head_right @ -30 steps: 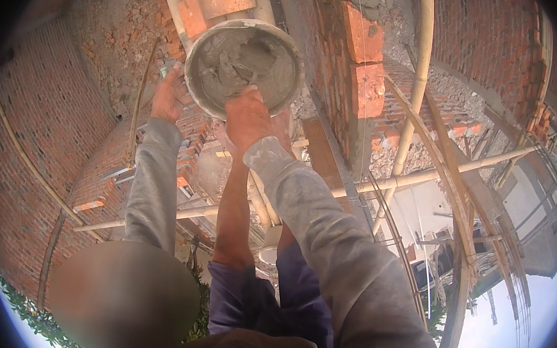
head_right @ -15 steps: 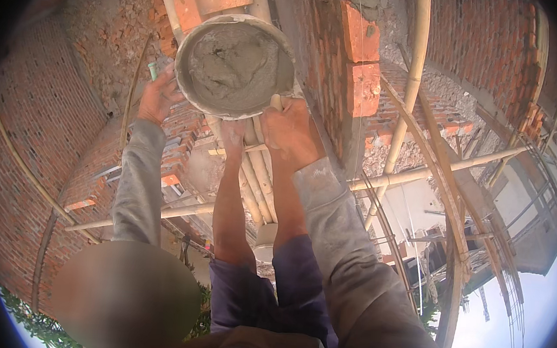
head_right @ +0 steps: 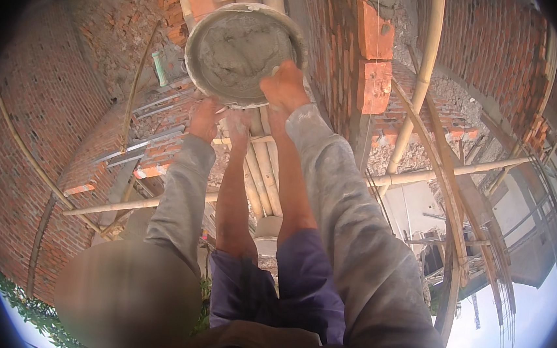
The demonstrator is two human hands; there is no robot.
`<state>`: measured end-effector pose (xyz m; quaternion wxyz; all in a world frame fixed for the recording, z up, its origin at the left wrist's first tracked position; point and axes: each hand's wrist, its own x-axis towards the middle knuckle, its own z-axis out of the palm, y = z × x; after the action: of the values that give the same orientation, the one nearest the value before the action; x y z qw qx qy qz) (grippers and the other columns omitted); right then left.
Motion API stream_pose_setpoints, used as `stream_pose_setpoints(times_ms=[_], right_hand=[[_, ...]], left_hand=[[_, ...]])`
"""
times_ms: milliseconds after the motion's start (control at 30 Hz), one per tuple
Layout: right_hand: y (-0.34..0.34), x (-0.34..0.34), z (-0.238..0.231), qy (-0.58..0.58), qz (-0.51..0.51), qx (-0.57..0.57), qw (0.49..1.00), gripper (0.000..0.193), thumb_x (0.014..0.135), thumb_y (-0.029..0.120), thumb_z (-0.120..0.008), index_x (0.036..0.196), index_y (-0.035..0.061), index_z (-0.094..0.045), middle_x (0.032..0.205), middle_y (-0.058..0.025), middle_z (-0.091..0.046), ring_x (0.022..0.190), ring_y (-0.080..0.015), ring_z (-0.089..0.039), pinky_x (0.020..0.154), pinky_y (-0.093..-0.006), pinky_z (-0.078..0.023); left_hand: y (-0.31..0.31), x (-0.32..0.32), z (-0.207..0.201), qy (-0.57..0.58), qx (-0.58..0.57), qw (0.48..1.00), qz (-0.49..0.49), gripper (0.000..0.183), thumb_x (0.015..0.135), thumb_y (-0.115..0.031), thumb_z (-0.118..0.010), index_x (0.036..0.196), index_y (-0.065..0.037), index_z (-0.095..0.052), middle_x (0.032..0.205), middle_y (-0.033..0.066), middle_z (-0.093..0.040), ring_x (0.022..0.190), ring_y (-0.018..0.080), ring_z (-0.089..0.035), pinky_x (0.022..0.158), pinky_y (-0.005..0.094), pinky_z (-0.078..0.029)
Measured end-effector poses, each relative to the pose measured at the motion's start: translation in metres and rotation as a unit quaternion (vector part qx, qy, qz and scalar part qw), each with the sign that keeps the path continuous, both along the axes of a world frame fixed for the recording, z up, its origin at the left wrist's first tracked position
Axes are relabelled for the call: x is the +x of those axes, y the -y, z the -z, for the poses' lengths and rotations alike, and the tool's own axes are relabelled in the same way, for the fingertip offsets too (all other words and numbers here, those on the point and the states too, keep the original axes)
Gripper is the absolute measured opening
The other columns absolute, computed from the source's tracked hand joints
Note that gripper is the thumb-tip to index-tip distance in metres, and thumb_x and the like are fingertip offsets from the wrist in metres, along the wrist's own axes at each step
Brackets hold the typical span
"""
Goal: The person scoops mortar from a bucket with a trowel, applies it to a brick, and places the brick onto a partially built wall. The person repeats this process, adding bricks to the wall and occasionally adjusting their position on the bamboo scaffolding.
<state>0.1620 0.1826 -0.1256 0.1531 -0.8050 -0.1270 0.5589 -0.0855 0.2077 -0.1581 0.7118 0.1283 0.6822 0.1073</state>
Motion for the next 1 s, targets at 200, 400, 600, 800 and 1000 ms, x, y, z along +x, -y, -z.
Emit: stream_pose_setpoints(times_ms=[200,400,600,800,1000], right_hand=[[0.006,0.004,0.003,0.009,0.032,-0.005,0.999,0.032,0.08,0.006,-0.069,0.105,-0.0133,-0.063,0.097,-0.0245,-0.071,0.082,-0.0302,-0.072,0.071,-0.0427,-0.058],[-0.001,-0.019,-0.046,0.052,-0.112,0.026,0.992,0.032,0.078,0.011,-0.074,0.094,-0.0156,-0.07,0.101,-0.0375,-0.071,0.099,-0.0496,-0.073,0.091,-0.0492,-0.057],[0.026,-0.053,-0.114,0.053,-0.226,0.168,0.958,0.032,0.073,0.003,-0.072,0.095,-0.0191,-0.064,0.096,-0.0399,-0.066,0.09,-0.0534,-0.071,0.08,-0.0537,-0.059],[0.024,-0.006,-0.179,0.04,-0.388,0.086,0.917,0.028,0.08,0.002,-0.066,0.101,-0.0169,-0.064,0.107,-0.0366,-0.068,0.095,-0.0543,-0.069,0.084,-0.0551,-0.057],[-0.011,0.029,-0.123,0.105,-0.167,0.015,0.98,0.028,0.079,0.009,-0.071,0.096,-0.0124,-0.065,0.103,-0.0379,-0.068,0.101,-0.0512,-0.069,0.086,-0.0532,-0.057]], left_hand=[[0.012,-0.004,0.004,0.069,-0.001,0.996,0.062,0.043,0.105,-0.018,-0.061,0.142,0.003,-0.056,0.139,0.016,-0.063,0.124,0.0268,-0.064,0.1,0.0336,-0.059],[0.002,0.014,-0.027,0.072,0.206,0.931,0.292,0.034,0.107,-0.008,-0.051,0.135,0.006,-0.064,0.141,0.0155,-0.065,0.132,0.0233,-0.06,0.107,0.0337,-0.054],[0.032,0.051,-0.029,0.089,-0.03,0.987,-0.127,0.041,0.105,0.002,-0.045,0.145,0.005,-0.052,0.148,0.0208,-0.057,0.138,0.032,-0.056,0.113,0.0456,-0.052],[0.054,0.087,-0.03,0.114,-0.106,0.927,-0.341,0.047,0.105,0.006,-0.037,0.152,0.005,-0.04,0.155,0.0229,-0.048,0.146,0.0361,-0.047,0.127,0.053,-0.039],[0.075,0.102,-0.024,0.136,-0.087,0.922,-0.351,0.039,0.109,0.0,-0.042,0.148,0.007,-0.046,0.156,0.0216,-0.048,0.144,0.0343,-0.049,0.126,0.0462,-0.04]])
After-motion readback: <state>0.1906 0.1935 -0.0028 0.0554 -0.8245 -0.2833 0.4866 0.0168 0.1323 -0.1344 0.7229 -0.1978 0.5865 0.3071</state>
